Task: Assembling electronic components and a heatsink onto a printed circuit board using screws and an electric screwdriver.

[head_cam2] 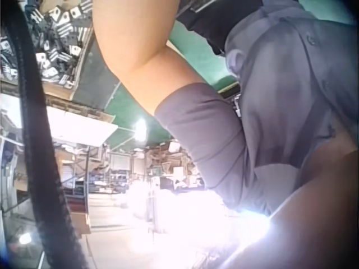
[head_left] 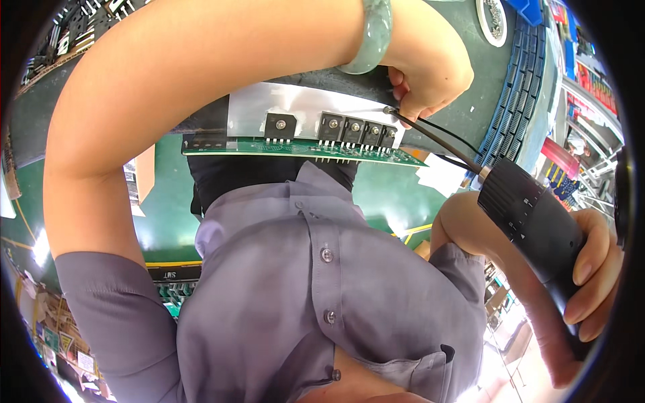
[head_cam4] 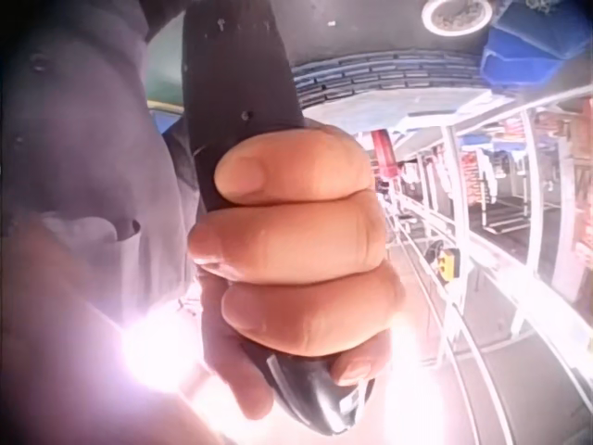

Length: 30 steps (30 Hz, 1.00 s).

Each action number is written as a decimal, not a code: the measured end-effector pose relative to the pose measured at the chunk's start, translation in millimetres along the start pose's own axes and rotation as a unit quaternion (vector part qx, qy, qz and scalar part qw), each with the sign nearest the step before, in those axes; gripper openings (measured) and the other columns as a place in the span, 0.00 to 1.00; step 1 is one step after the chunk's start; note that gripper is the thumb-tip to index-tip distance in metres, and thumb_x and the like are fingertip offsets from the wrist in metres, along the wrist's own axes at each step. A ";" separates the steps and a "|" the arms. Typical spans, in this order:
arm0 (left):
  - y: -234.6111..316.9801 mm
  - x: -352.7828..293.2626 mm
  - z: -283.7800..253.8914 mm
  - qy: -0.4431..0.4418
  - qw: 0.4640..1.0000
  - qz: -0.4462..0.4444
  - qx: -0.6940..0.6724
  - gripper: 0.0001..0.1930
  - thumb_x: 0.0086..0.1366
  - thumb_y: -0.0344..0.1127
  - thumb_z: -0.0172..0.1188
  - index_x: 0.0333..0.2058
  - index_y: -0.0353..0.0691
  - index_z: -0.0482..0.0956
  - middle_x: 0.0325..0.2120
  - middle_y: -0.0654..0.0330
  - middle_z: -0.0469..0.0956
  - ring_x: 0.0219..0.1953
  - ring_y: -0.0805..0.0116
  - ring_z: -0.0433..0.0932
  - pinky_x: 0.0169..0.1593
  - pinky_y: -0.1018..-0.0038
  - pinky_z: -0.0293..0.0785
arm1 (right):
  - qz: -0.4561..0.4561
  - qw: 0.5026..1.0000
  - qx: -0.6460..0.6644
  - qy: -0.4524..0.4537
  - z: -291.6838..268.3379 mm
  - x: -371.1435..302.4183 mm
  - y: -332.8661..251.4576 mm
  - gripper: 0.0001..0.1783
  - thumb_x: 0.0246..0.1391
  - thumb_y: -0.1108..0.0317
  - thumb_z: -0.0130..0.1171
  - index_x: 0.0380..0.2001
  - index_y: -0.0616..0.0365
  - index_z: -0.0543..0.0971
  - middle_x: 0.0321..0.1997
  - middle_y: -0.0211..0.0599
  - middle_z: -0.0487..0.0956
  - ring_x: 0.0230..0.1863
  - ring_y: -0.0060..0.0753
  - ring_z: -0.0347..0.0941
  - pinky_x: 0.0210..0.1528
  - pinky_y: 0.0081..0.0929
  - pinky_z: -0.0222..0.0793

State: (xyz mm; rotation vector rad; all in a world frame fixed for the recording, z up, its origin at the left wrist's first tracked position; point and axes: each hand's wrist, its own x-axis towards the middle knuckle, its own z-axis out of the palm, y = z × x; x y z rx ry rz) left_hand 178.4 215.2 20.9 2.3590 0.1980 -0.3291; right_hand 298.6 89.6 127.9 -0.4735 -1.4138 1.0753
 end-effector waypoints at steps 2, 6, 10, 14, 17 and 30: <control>-8.0 7.4 7.9 -0.005 0.998 0.064 -0.022 0.10 0.48 0.38 0.70 0.29 0.42 0.85 0.18 0.66 0.77 0.20 0.72 0.73 0.24 0.74 0.70 | 0.004 1.000 0.001 -0.005 -0.9 -0.3 4.5 0.27 0.40 0.40 0.72 0.30 0.48 0.74 0.27 0.15 0.75 0.28 0.15 0.72 0.37 0.19 0.59; -9.5 11.5 9.7 -0.012 0.997 0.056 -0.051 0.10 0.47 0.37 0.70 0.29 0.43 0.84 0.18 0.66 0.77 0.19 0.73 0.72 0.23 0.73 0.69 | 0.010 1.000 -0.009 -0.013 3.7 1.6 17.3 0.28 0.41 0.39 0.71 0.31 0.49 0.74 0.27 0.16 0.74 0.28 0.16 0.71 0.37 0.20 0.59; -7.3 -5.0 7.1 0.001 0.997 0.036 -0.074 0.11 0.47 0.35 0.70 0.31 0.41 0.85 0.23 0.60 0.80 0.27 0.65 0.78 0.30 0.68 0.73 | 0.006 0.999 -0.010 -0.035 13.9 6.8 18.9 0.29 0.42 0.39 0.70 0.33 0.50 0.74 0.28 0.17 0.74 0.28 0.17 0.71 0.37 0.21 0.59; -4.3 -3.8 10.8 0.023 0.994 0.039 -0.099 0.13 0.44 0.31 0.72 0.31 0.38 0.85 0.26 0.56 0.83 0.30 0.63 0.81 0.33 0.66 0.75 | -0.017 0.998 -0.025 -0.062 12.2 16.1 2.9 0.30 0.43 0.38 0.69 0.34 0.51 0.75 0.28 0.18 0.73 0.28 0.17 0.70 0.37 0.22 0.60; -8.0 -4.5 11.8 0.015 0.995 0.013 -0.098 0.12 0.45 0.32 0.72 0.31 0.38 0.85 0.27 0.57 0.83 0.29 0.65 0.81 0.33 0.67 0.75 | -0.085 0.995 -0.040 0.030 23.8 2.9 13.7 0.32 0.47 0.43 0.68 0.45 0.53 0.70 0.29 0.23 0.71 0.26 0.21 0.69 0.36 0.24 0.60; -13.5 -7.0 24.0 0.159 0.973 0.142 -0.088 0.10 0.41 0.29 0.71 0.23 0.34 0.79 0.21 0.55 0.80 0.27 0.60 0.80 0.31 0.67 0.74 | -0.407 0.704 -0.375 0.445 -33.1 -83.8 -41.4 0.41 0.39 0.21 0.54 0.48 0.37 0.78 0.42 0.38 0.71 0.46 0.37 0.65 0.50 0.33 0.64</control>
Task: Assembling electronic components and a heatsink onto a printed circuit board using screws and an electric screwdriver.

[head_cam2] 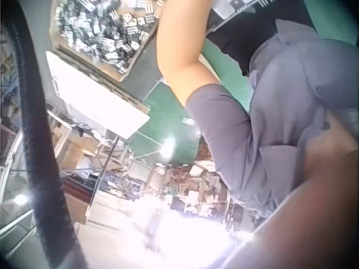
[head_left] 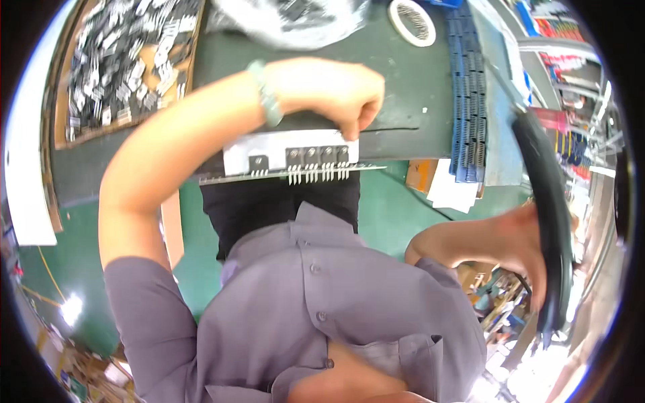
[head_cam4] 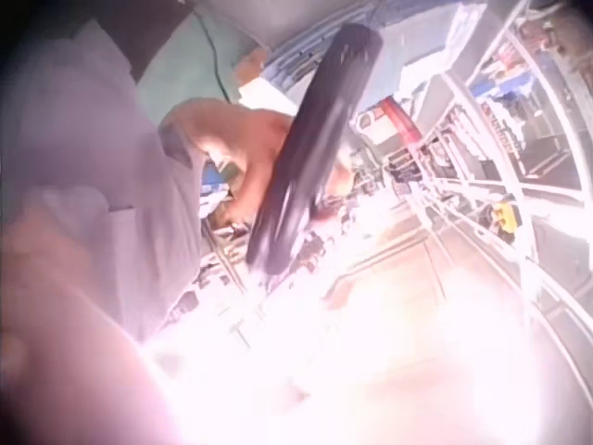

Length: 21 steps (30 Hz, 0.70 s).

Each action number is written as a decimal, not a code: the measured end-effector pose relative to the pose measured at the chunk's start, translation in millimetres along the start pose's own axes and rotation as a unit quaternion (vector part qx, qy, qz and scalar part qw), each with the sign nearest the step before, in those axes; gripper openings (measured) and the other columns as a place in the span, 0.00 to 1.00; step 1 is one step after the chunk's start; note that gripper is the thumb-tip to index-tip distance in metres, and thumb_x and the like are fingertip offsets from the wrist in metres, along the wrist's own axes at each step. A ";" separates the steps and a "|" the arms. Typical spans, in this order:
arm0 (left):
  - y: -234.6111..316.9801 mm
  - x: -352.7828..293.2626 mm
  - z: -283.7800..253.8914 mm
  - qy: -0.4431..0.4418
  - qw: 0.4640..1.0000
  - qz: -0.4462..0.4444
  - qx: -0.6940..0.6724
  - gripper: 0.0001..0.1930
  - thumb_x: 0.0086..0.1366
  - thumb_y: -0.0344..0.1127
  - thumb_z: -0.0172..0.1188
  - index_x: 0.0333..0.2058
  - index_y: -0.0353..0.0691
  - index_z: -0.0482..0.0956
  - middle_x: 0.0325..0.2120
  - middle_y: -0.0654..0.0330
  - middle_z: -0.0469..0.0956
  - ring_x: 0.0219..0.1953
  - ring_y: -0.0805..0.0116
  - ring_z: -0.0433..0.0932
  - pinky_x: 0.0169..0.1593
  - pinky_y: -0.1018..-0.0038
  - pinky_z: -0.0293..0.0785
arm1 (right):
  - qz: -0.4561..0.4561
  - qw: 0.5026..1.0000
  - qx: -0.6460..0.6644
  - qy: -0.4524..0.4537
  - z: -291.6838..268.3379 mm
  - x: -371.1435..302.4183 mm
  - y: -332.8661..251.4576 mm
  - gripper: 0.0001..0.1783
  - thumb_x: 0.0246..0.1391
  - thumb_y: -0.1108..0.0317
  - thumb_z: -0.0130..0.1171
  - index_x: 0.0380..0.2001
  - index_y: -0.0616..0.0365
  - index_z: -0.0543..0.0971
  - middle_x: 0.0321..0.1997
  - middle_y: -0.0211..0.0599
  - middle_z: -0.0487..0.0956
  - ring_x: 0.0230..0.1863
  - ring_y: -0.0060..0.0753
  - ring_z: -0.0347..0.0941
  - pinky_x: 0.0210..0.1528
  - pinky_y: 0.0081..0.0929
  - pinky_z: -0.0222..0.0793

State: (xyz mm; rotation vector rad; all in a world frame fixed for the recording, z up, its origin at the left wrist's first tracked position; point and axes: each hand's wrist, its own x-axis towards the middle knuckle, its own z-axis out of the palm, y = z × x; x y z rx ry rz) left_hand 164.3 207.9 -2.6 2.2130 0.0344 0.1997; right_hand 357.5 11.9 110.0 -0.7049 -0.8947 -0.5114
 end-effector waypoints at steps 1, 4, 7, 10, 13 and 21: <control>11.6 -4.6 -1.9 -0.029 0.997 -0.064 -0.008 0.08 0.43 0.30 0.68 0.24 0.34 0.81 0.22 0.52 0.80 0.29 0.57 0.80 0.33 0.66 0.75 | 0.029 0.989 -0.132 -0.059 -1.4 -19.3 8.0 0.36 0.49 0.33 0.57 0.49 0.52 0.73 0.42 0.36 0.69 0.46 0.36 0.65 0.53 0.33 0.63; 28.7 -24.8 12.7 0.036 0.992 -0.078 0.094 0.07 0.51 0.34 0.63 0.26 0.37 0.82 0.26 0.53 0.80 0.32 0.52 0.80 0.37 0.62 0.75 | 0.179 0.967 -0.158 -0.089 -3.0 -76.1 45.2 0.25 0.52 0.79 0.57 0.54 0.56 0.64 0.45 0.35 0.68 0.44 0.32 0.71 0.31 0.25 0.78; 46.3 -32.8 16.3 0.018 0.976 -0.127 0.177 0.10 0.58 0.38 0.59 0.30 0.37 0.82 0.31 0.55 0.80 0.38 0.53 0.78 0.40 0.61 0.75 | 0.270 0.959 -0.072 -0.050 -17.7 -112.0 81.0 0.25 0.57 0.79 0.56 0.56 0.57 0.62 0.48 0.37 0.68 0.48 0.36 0.72 0.45 0.34 0.79; 72.9 -61.2 9.0 0.095 0.970 -0.111 0.195 0.16 0.54 0.41 0.65 0.36 0.36 0.79 0.38 0.57 0.78 0.40 0.54 0.75 0.42 0.63 0.72 | 0.365 0.930 -0.026 0.039 -24.5 -117.4 100.4 0.22 0.59 0.75 0.58 0.55 0.56 0.65 0.47 0.38 0.73 0.43 0.33 0.75 0.45 0.31 0.78; 95.6 -96.7 26.7 0.189 0.944 -0.109 0.248 0.22 0.42 0.36 0.72 0.37 0.36 0.78 0.37 0.58 0.76 0.38 0.55 0.73 0.41 0.63 0.70 | 0.503 0.858 0.058 0.088 -50.6 -107.3 120.1 0.18 0.62 0.68 0.56 0.53 0.61 0.67 0.48 0.42 0.74 0.45 0.41 0.77 0.46 0.32 0.79; 81.4 -128.0 72.8 0.286 0.882 -0.063 0.369 0.13 0.40 0.29 0.62 0.29 0.37 0.80 0.26 0.64 0.72 0.28 0.67 0.72 0.32 0.71 0.65 | 0.754 0.632 0.149 -0.102 -40.6 -93.7 110.9 0.22 0.65 0.66 0.50 0.54 0.72 0.69 0.53 0.54 0.75 0.54 0.47 0.74 0.59 0.37 0.71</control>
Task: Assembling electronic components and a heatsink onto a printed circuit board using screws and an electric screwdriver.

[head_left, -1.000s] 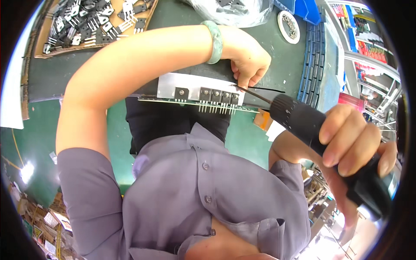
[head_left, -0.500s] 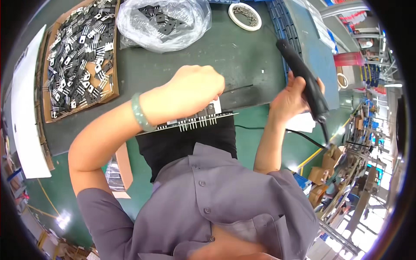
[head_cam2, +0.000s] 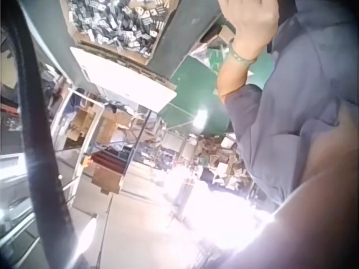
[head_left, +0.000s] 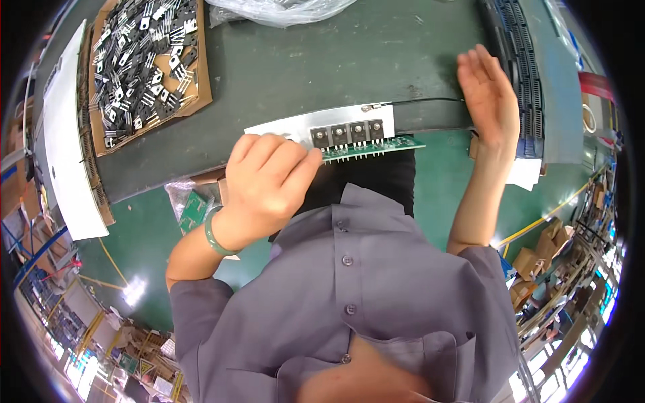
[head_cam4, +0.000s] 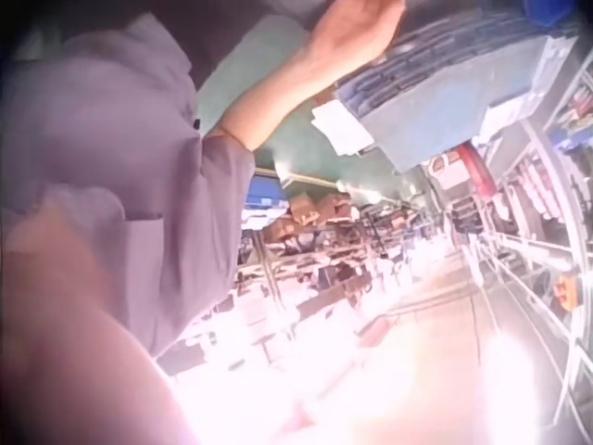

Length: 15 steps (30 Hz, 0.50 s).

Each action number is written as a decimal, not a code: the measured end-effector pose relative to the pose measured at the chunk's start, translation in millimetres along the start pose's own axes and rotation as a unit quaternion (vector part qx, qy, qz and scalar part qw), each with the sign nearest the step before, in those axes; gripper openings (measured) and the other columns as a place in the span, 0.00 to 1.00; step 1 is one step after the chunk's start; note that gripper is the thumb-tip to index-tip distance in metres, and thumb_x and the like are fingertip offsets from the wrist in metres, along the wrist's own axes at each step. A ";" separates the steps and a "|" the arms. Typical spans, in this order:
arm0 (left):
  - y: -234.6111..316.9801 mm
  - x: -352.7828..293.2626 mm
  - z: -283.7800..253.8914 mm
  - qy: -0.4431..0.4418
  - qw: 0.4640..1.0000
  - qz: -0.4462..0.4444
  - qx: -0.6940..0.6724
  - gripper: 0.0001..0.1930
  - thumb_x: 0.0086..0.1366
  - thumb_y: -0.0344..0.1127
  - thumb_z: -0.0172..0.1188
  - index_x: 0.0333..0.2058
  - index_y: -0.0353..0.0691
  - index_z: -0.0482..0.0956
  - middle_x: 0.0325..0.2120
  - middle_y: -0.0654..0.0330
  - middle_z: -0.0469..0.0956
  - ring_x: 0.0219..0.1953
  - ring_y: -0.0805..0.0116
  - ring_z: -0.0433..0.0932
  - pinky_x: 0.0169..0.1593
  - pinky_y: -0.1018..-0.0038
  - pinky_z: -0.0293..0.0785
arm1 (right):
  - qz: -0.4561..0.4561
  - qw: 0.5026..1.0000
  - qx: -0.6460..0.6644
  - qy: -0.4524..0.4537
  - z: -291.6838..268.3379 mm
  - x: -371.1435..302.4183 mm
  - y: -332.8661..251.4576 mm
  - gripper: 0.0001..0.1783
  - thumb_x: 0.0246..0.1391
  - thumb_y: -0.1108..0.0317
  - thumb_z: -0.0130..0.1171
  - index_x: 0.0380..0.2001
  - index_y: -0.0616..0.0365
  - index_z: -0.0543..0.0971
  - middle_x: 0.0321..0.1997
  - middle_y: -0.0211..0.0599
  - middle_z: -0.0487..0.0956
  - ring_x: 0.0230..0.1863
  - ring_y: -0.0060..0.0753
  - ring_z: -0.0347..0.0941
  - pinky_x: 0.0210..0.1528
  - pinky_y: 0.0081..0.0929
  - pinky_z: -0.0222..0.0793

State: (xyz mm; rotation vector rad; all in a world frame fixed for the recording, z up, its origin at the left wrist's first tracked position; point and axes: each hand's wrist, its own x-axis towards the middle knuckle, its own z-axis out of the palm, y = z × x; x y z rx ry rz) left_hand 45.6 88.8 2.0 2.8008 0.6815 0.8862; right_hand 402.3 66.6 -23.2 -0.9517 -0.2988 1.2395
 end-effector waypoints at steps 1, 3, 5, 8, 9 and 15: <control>0.6 -3.1 -0.1 0.000 1.000 -0.004 -0.016 0.13 0.39 0.29 0.62 0.28 0.36 0.80 0.25 0.64 0.71 0.27 0.67 0.71 0.30 0.71 0.64 | 0.038 0.991 -0.082 -0.102 -2.8 -1.3 -1.5 0.19 0.63 0.65 0.53 0.51 0.70 0.74 0.46 0.48 0.80 0.50 0.40 0.76 0.55 0.32 0.73; 3.0 -8.4 2.3 0.009 1.000 0.002 -0.014 0.13 0.37 0.28 0.61 0.27 0.35 0.80 0.22 0.64 0.70 0.25 0.67 0.70 0.27 0.72 0.63 | 0.002 0.932 -0.350 -0.091 29.4 -9.4 -2.3 0.18 0.62 0.64 0.56 0.48 0.68 0.77 0.43 0.44 0.82 0.46 0.32 0.78 0.50 0.26 0.74; 7.1 -15.5 0.7 0.041 0.999 0.030 -0.012 0.14 0.36 0.28 0.60 0.27 0.35 0.81 0.22 0.64 0.69 0.24 0.67 0.70 0.26 0.73 0.62 | 0.048 0.861 -0.463 -0.203 57.1 -10.1 -5.1 0.17 0.60 0.64 0.57 0.46 0.66 0.80 0.41 0.41 0.83 0.42 0.25 0.78 0.44 0.21 0.73; 13.7 -24.7 -6.8 0.045 0.998 0.044 0.008 0.15 0.35 0.29 0.60 0.27 0.34 0.81 0.21 0.64 0.70 0.25 0.68 0.70 0.26 0.74 0.62 | 0.163 0.777 -0.501 -0.345 86.4 -5.5 3.5 0.16 0.60 0.63 0.58 0.43 0.66 0.82 0.39 0.37 0.83 0.39 0.22 0.77 0.41 0.20 0.73; 16.6 -26.6 -9.4 0.051 0.997 0.052 0.019 0.15 0.34 0.30 0.60 0.27 0.34 0.81 0.21 0.64 0.70 0.25 0.69 0.70 0.26 0.74 0.62 | 0.204 0.756 -0.496 -0.376 92.6 -2.9 6.1 0.16 0.59 0.63 0.58 0.42 0.66 0.82 0.38 0.36 0.83 0.38 0.22 0.77 0.41 0.19 0.73; 33.8 -40.5 -25.8 0.079 0.995 0.044 0.049 0.17 0.32 0.32 0.59 0.26 0.33 0.81 0.21 0.64 0.71 0.24 0.70 0.70 0.27 0.75 0.58 | 0.345 0.656 -0.499 -0.450 122.8 -6.1 17.3 0.14 0.56 0.67 0.62 0.41 0.66 0.82 0.33 0.34 0.83 0.33 0.18 0.76 0.35 0.17 0.73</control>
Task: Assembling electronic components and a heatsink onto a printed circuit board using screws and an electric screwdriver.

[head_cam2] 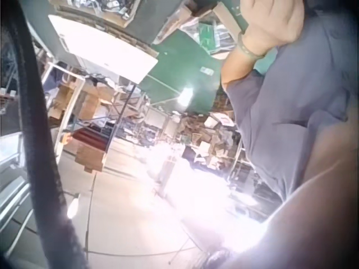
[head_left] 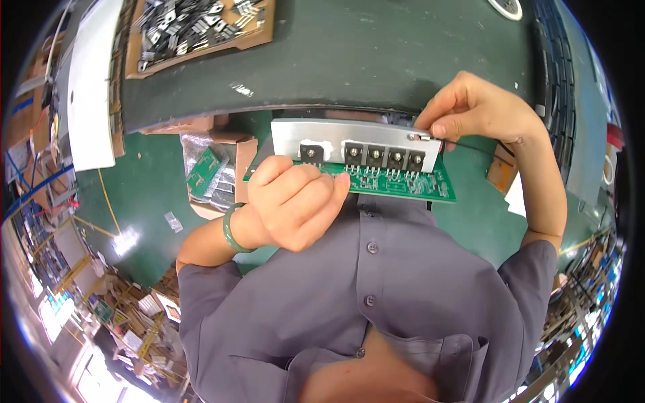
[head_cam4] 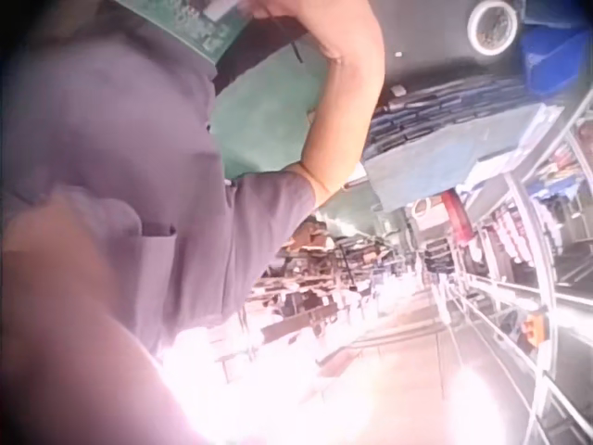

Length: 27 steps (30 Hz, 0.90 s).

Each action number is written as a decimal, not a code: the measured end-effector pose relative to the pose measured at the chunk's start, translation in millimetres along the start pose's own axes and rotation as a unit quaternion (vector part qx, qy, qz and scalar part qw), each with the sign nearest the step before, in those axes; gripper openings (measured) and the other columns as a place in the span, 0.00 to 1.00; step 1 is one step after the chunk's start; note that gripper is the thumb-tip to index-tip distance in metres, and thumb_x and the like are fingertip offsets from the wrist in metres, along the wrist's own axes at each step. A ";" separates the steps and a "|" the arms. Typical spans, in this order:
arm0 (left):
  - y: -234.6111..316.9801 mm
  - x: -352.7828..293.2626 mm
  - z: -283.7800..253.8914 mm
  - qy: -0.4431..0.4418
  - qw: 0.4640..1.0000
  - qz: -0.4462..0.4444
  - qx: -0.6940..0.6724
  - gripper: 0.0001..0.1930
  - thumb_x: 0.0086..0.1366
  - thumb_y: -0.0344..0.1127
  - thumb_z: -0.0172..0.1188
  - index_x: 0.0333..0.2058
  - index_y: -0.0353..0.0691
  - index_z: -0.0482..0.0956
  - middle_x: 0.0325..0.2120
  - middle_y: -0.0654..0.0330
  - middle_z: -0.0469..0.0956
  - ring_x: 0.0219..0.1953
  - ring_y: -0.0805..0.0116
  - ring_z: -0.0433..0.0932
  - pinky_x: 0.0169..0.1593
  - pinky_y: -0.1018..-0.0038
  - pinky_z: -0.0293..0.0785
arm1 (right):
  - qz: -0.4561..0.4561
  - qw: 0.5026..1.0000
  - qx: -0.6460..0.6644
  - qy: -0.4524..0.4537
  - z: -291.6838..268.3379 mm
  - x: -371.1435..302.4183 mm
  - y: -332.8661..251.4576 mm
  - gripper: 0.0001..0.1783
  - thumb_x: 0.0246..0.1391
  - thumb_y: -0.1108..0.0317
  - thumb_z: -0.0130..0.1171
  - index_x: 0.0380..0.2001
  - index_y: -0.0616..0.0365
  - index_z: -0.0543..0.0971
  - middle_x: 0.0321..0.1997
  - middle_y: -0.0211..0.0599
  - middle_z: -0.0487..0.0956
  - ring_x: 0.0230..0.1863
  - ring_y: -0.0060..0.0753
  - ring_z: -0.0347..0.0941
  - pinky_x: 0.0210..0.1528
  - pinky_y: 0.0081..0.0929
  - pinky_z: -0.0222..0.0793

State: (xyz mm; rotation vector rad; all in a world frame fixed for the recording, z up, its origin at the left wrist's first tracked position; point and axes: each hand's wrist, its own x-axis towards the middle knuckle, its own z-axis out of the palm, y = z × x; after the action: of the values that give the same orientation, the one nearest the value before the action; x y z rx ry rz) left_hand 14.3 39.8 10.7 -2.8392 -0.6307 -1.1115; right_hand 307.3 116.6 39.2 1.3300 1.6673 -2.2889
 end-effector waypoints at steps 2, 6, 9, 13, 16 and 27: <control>5.7 -6.4 -9.7 -0.001 1.000 -0.014 -0.001 0.17 0.32 0.33 0.58 0.26 0.32 0.81 0.21 0.64 0.72 0.24 0.71 0.71 0.28 0.75 0.58 | -0.002 1.000 0.016 -0.011 6.1 5.6 -4.9 0.13 0.52 0.74 0.62 0.41 0.70 0.82 0.34 0.39 0.84 0.31 0.22 0.77 0.34 0.20 0.75; 22.0 -17.7 -37.0 -0.018 0.999 -0.039 0.029 0.19 0.32 0.34 0.57 0.27 0.32 0.82 0.21 0.64 0.73 0.24 0.71 0.71 0.29 0.75 0.59 | -0.008 0.996 0.030 -0.079 24.5 10.2 -19.0 0.16 0.57 0.70 0.58 0.46 0.69 0.79 0.38 0.37 0.83 0.36 0.20 0.77 0.38 0.18 0.75; 29.6 -9.1 -18.4 0.006 0.995 -0.037 0.088 0.20 0.31 0.35 0.56 0.27 0.32 0.82 0.21 0.63 0.73 0.24 0.71 0.71 0.30 0.75 0.59 | -0.001 0.998 0.020 -0.060 6.8 4.1 -26.7 0.16 0.56 0.70 0.59 0.45 0.69 0.79 0.37 0.37 0.83 0.35 0.21 0.78 0.38 0.18 0.75; 39.5 -11.0 -14.0 0.028 0.990 -0.050 0.128 0.20 0.31 0.34 0.56 0.28 0.31 0.82 0.21 0.63 0.72 0.23 0.70 0.70 0.28 0.74 0.62 | -0.046 0.997 -0.002 -0.066 4.6 9.5 -28.6 0.15 0.53 0.72 0.62 0.43 0.70 0.80 0.35 0.38 0.83 0.33 0.21 0.78 0.38 0.18 0.75; 42.4 -5.3 -22.1 -0.003 0.993 -0.117 0.037 0.17 0.33 0.29 0.59 0.28 0.30 0.80 0.20 0.62 0.70 0.23 0.68 0.70 0.24 0.73 0.64 | -0.065 0.996 -0.012 -0.059 6.4 17.8 -31.0 0.13 0.51 0.75 0.61 0.40 0.70 0.81 0.32 0.38 0.83 0.32 0.21 0.78 0.37 0.19 0.76; 32.9 -28.2 -29.9 -0.046 0.985 -0.161 -0.041 0.09 0.41 0.27 0.60 0.26 0.35 0.78 0.20 0.63 0.64 0.24 0.68 0.68 0.28 0.73 0.65 | -0.037 0.998 0.047 -0.002 10.6 43.9 -71.9 0.16 0.53 0.72 0.60 0.43 0.72 0.79 0.39 0.44 0.83 0.37 0.29 0.80 0.43 0.25 0.77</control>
State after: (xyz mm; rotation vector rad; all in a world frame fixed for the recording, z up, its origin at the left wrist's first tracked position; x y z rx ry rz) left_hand -11.2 -5.6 18.4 -2.9450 -1.1088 -1.0677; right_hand 239.6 158.8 68.0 1.3001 1.6548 -2.4370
